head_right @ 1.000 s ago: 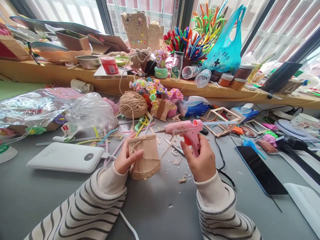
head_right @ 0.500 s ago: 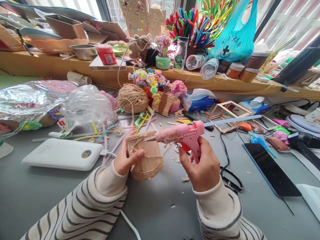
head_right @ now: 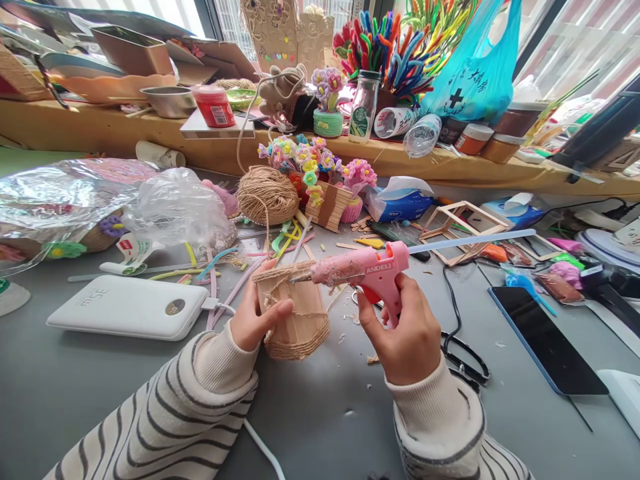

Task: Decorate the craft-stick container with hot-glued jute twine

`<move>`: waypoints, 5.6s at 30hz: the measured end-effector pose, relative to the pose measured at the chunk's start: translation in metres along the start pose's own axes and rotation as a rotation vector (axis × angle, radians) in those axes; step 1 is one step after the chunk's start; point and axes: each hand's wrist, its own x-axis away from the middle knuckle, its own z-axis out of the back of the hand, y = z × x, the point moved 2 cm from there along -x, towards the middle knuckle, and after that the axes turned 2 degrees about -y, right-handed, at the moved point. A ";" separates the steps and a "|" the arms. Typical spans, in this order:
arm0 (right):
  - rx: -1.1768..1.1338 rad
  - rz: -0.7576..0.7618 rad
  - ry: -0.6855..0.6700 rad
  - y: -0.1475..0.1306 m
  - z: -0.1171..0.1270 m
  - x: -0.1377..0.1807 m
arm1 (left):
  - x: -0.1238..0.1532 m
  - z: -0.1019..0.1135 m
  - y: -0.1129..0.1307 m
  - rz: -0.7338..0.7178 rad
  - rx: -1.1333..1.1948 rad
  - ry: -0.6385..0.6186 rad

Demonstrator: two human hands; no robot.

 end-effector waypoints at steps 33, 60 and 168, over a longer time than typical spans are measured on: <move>0.082 0.264 0.137 0.006 -0.002 -0.002 | -0.002 0.000 0.000 0.019 0.007 -0.063; 0.084 0.324 0.152 0.007 0.000 -0.001 | -0.002 0.001 0.002 0.041 -0.018 -0.061; 0.098 0.401 0.091 0.008 0.012 0.003 | -0.010 0.005 -0.007 -0.002 0.046 -0.048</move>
